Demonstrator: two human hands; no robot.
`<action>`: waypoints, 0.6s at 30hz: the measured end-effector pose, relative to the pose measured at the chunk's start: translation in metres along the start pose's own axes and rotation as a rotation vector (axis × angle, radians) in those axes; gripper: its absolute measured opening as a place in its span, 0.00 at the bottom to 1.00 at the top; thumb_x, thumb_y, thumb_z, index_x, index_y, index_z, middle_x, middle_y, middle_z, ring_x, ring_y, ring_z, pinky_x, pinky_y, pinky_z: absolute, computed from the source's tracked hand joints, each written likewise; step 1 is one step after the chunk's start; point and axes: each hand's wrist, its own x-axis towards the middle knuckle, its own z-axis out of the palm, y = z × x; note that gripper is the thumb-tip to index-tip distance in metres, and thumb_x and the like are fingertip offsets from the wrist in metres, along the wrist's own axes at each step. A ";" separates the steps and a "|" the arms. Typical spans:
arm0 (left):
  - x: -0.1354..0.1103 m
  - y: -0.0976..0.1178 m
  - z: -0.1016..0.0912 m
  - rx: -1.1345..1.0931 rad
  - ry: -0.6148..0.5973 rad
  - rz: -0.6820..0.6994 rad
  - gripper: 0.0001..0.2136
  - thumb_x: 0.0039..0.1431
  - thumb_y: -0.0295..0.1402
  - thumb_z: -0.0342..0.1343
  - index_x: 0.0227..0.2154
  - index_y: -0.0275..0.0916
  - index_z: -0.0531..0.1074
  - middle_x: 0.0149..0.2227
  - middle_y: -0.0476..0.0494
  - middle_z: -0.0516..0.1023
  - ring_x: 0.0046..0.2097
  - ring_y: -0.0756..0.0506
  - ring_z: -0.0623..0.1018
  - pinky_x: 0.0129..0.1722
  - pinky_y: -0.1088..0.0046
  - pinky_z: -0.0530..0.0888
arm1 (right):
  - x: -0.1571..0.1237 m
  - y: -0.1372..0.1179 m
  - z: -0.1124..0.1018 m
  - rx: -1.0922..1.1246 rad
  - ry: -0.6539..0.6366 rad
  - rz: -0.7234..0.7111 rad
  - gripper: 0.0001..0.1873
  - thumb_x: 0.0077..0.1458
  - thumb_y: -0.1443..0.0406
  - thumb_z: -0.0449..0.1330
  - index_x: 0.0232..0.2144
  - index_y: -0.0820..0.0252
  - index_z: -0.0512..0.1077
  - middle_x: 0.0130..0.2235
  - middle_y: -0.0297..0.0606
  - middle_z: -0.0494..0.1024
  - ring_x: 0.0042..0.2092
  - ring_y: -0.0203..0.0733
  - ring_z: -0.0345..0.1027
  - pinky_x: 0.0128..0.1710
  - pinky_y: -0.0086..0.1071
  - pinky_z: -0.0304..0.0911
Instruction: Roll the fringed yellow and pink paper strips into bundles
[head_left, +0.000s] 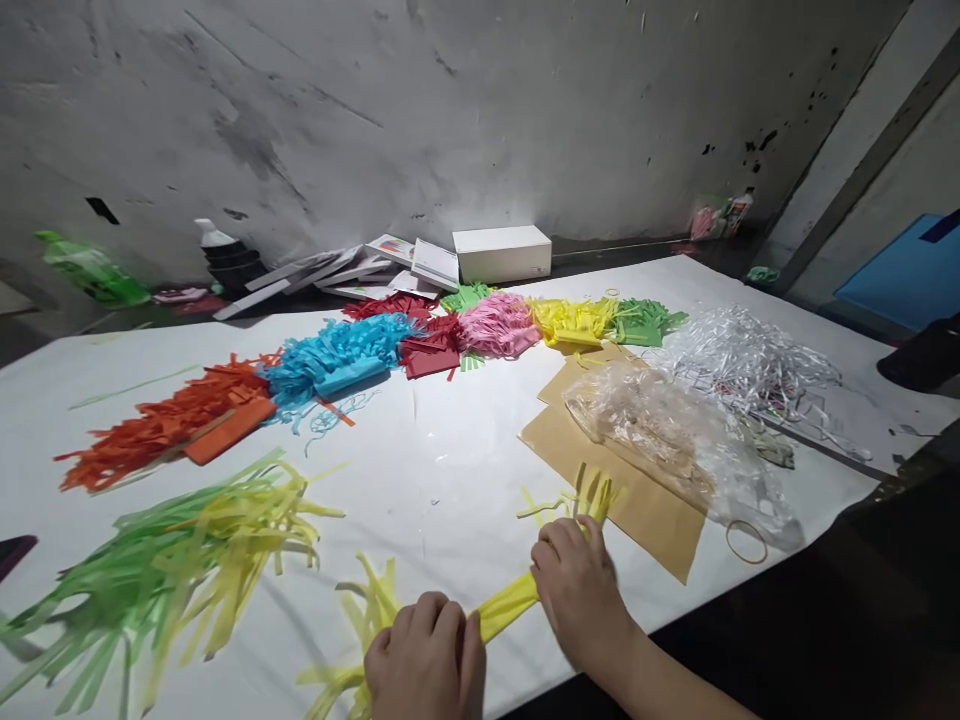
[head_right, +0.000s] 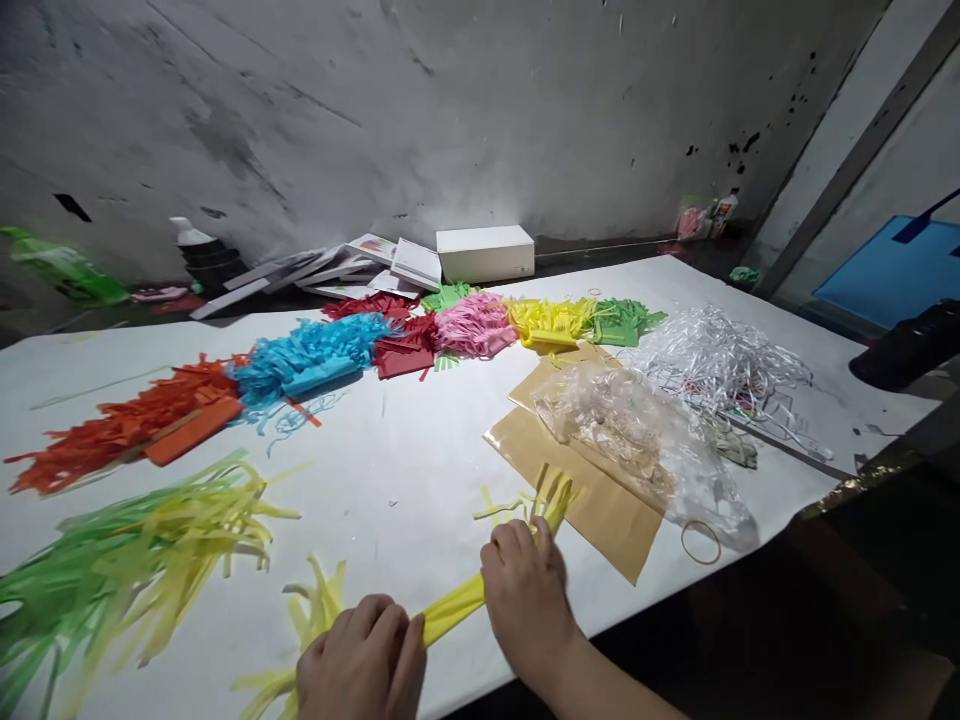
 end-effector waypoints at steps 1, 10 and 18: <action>0.002 0.001 -0.001 0.007 -0.012 -0.005 0.12 0.66 0.30 0.49 0.26 0.43 0.70 0.30 0.47 0.77 0.36 0.40 0.77 0.39 0.61 0.62 | 0.000 0.000 -0.001 0.033 0.005 -0.058 0.08 0.61 0.74 0.54 0.34 0.58 0.69 0.39 0.40 0.74 0.44 0.47 0.65 0.60 0.51 0.49; -0.003 -0.011 0.005 -0.240 0.210 0.256 0.07 0.66 0.28 0.52 0.41 0.45 0.73 0.41 0.42 0.79 0.45 0.40 0.75 0.51 0.53 0.62 | -0.005 0.003 -0.002 0.177 -0.148 -0.370 0.11 0.66 0.70 0.51 0.30 0.59 0.67 0.31 0.35 0.72 0.36 0.41 0.63 0.54 0.41 0.53; -0.001 -0.019 0.005 -0.330 0.131 0.370 0.07 0.63 0.24 0.57 0.35 0.44 0.73 0.35 0.48 0.78 0.39 0.44 0.73 0.45 0.63 0.62 | -0.009 0.008 -0.002 0.102 -0.147 -0.456 0.14 0.64 0.75 0.53 0.27 0.58 0.66 0.29 0.32 0.70 0.35 0.40 0.62 0.60 0.41 0.48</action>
